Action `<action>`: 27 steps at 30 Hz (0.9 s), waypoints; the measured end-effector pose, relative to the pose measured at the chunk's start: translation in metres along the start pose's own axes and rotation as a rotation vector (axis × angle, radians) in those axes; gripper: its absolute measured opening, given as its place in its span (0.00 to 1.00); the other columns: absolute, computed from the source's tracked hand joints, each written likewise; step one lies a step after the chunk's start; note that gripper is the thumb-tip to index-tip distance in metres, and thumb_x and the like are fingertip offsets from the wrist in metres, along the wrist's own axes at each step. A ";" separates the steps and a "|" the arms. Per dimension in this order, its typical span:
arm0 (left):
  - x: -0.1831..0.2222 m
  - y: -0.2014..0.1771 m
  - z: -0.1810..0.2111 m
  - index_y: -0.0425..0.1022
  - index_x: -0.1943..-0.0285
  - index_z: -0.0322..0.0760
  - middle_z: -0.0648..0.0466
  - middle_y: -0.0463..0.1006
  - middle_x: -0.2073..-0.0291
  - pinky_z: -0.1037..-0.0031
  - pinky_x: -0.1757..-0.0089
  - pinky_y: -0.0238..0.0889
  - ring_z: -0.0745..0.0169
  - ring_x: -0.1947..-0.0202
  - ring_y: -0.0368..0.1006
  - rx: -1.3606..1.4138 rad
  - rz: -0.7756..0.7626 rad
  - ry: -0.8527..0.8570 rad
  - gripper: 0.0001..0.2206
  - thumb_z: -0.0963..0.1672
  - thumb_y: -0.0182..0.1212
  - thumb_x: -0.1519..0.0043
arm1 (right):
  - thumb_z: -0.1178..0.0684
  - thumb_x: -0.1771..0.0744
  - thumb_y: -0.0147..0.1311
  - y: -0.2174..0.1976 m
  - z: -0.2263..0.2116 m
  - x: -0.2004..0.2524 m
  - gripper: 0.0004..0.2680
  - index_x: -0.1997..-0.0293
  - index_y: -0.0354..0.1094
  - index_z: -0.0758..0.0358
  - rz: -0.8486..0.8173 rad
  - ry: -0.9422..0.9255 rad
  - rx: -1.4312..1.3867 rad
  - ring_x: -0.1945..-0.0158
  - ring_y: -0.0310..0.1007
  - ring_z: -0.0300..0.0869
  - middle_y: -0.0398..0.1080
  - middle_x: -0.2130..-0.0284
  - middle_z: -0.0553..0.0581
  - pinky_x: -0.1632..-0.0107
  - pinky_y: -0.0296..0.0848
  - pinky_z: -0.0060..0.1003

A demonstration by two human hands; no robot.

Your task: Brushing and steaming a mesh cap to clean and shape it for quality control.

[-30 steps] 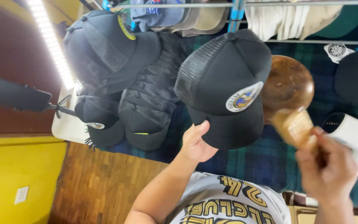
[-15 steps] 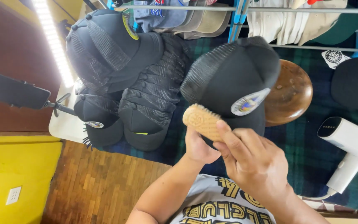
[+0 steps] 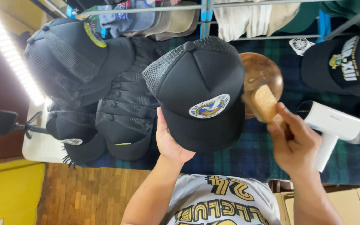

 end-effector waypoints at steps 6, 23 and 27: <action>-0.001 0.014 -0.006 0.64 0.25 0.45 0.48 0.65 0.28 0.52 0.28 0.41 0.45 0.27 0.56 -0.067 0.014 0.030 0.30 0.60 0.38 0.28 | 0.46 0.31 0.50 0.001 -0.050 0.015 0.13 0.47 0.68 0.64 -0.206 -0.474 -0.080 0.71 0.74 0.49 0.74 0.68 0.58 0.68 0.71 0.43; 0.009 -0.006 -0.011 0.70 0.31 0.41 0.39 0.70 0.34 0.40 0.35 0.50 0.36 0.32 0.62 -0.069 0.135 0.047 0.31 0.60 0.35 0.31 | 0.45 0.37 0.58 0.012 0.020 0.035 0.11 0.63 0.76 0.62 0.014 -0.320 -0.278 0.83 0.68 0.45 0.69 0.80 0.52 0.78 0.70 0.40; 0.004 0.011 -0.002 0.67 0.29 0.39 0.41 0.68 0.32 0.36 0.34 0.44 0.34 0.30 0.59 -0.128 0.084 0.121 0.31 0.59 0.38 0.31 | 0.61 0.34 0.55 0.019 0.077 0.052 0.15 0.43 0.68 0.80 0.236 -0.245 -0.258 0.86 0.55 0.41 0.57 0.85 0.52 0.78 0.61 0.32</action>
Point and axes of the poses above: each hand's wrist, its own x-axis away from the middle knuckle, its own y-axis out of the palm, z = x × y, the point moved 4 cm from there along -x, towards the middle knuckle
